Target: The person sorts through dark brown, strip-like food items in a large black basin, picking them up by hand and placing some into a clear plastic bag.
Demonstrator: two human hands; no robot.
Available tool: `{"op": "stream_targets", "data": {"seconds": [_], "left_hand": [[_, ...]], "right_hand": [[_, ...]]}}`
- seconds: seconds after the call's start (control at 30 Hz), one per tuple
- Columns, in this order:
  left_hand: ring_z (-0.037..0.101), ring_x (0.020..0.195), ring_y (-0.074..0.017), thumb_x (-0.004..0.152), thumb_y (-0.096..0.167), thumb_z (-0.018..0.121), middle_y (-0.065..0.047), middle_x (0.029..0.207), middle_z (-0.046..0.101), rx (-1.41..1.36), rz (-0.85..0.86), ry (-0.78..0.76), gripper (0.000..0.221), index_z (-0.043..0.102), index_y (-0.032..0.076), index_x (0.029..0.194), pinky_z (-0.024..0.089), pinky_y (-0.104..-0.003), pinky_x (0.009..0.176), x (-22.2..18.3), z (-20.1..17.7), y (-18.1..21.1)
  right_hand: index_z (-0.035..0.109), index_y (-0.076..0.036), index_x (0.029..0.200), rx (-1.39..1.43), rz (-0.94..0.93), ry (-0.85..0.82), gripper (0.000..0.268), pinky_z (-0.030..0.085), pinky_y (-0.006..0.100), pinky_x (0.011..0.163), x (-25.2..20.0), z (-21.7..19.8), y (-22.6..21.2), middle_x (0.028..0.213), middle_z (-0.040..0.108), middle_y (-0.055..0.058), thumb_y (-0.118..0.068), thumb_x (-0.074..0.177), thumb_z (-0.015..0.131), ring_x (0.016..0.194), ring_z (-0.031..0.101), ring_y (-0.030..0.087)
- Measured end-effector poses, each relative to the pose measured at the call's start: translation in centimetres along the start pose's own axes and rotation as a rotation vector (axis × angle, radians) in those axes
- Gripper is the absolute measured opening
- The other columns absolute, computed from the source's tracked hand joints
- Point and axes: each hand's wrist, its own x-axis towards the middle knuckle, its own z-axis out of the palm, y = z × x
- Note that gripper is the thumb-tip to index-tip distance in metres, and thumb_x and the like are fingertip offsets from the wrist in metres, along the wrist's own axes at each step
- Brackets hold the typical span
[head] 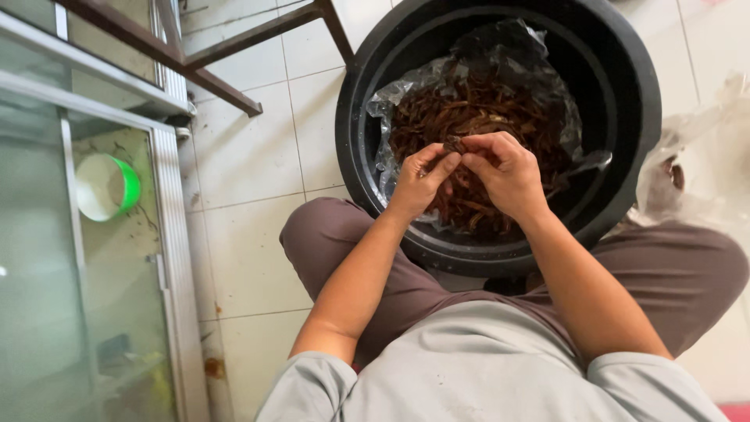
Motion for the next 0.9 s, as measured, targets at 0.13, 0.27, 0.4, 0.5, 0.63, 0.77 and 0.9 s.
{"op": "stream_targets", "data": {"seconds": [0.13, 0.27, 0.4, 0.5, 0.63, 0.77, 0.9], "left_hand": [[0.06, 0.06, -0.0069, 0.103, 0.027, 0.068, 0.003, 0.077, 0.063, 0.141, -0.066, 0.024, 0.023, 0.073, 0.006, 0.108, 0.05, -0.023, 0.056, -1.2, 0.9, -0.1], [0.055, 0.061, -0.0038, 0.101, 0.022, 0.067, 0.004, 0.079, 0.063, 0.236, -0.072, 0.113, 0.022, 0.073, 0.005, 0.113, 0.048, -0.022, 0.053, -2.3, 3.1, -1.1], [0.059, 0.077, -0.0024, 0.105, 0.021, 0.067, 0.003, 0.095, 0.068, 0.39, 0.095, 0.127, 0.023, 0.071, 0.003, 0.118, 0.05, -0.019, 0.066, -3.3, 4.4, -1.4], [0.056, 0.077, -0.0019, 0.103, 0.02, 0.068, 0.003, 0.1, 0.068, 0.363, 0.035, 0.036, 0.024, 0.071, 0.002, 0.118, 0.048, -0.019, 0.063, -4.2, 4.6, -1.1], [0.057, 0.067, -0.0062, 0.106, 0.018, 0.064, -0.003, 0.1, 0.072, 0.324, 0.002, 0.105, 0.022, 0.071, 0.001, 0.118, 0.047, -0.02, 0.058, -4.3, 5.7, -1.8], [0.075, 0.095, -0.0149, 0.107, 0.014, 0.055, -0.008, 0.107, 0.073, -0.231, -0.08, 0.303, 0.014, 0.063, 0.006, 0.116, 0.051, -0.021, 0.051, -3.2, 5.6, -2.7], [0.075, 0.099, -0.019, 0.111, 0.014, 0.054, -0.012, 0.11, 0.073, -0.234, 0.013, 0.303, 0.013, 0.06, 0.004, 0.116, 0.052, -0.021, 0.051, -2.8, 3.9, -0.6]], "right_hand": [[0.071, -0.003, 0.116, 0.202, 0.114, -0.01, 0.018, 0.056, 0.029, 0.082, -1.6, -0.3, 1.7, 0.112, 0.069, 0.008, -0.009, 0.099, 0.069, 0.097, 0.07, 0.017], [0.068, 0.0, 0.116, -0.05, -0.043, 0.107, 0.015, 0.057, 0.035, 0.081, -3.7, 0.8, 3.1, 0.111, 0.067, 0.014, -0.002, 0.101, 0.065, 0.096, 0.069, 0.027], [0.065, 0.002, 0.117, -0.116, -0.326, 0.112, 0.023, 0.057, 0.04, 0.08, -4.9, -0.5, 4.3, 0.11, 0.066, 0.018, -0.002, 0.094, 0.069, 0.097, 0.068, 0.035], [0.067, -0.002, 0.109, 0.036, -0.212, 0.067, 0.014, 0.058, 0.037, 0.074, -5.2, -1.6, 5.9, 0.102, 0.068, 0.016, -0.004, 0.095, 0.07, 0.087, 0.071, 0.031], [0.063, 0.0, 0.111, 0.067, -0.076, 0.294, 0.008, 0.055, 0.035, 0.073, -6.0, 0.1, 7.1, 0.099, 0.067, 0.015, -0.005, 0.105, 0.066, 0.085, 0.069, 0.027], [0.057, -0.004, 0.114, 0.567, 0.214, 0.52, 0.01, 0.052, 0.024, 0.065, -5.5, -0.5, 9.3, 0.093, 0.062, 0.001, -0.012, 0.116, 0.055, 0.075, 0.06, 0.008], [0.057, -0.003, 0.12, 0.478, 0.132, 0.689, 0.007, 0.049, 0.027, 0.063, -4.3, -3.2, 13.4, 0.093, 0.06, 0.002, -0.008, 0.121, 0.053, 0.073, 0.056, 0.01]]}}
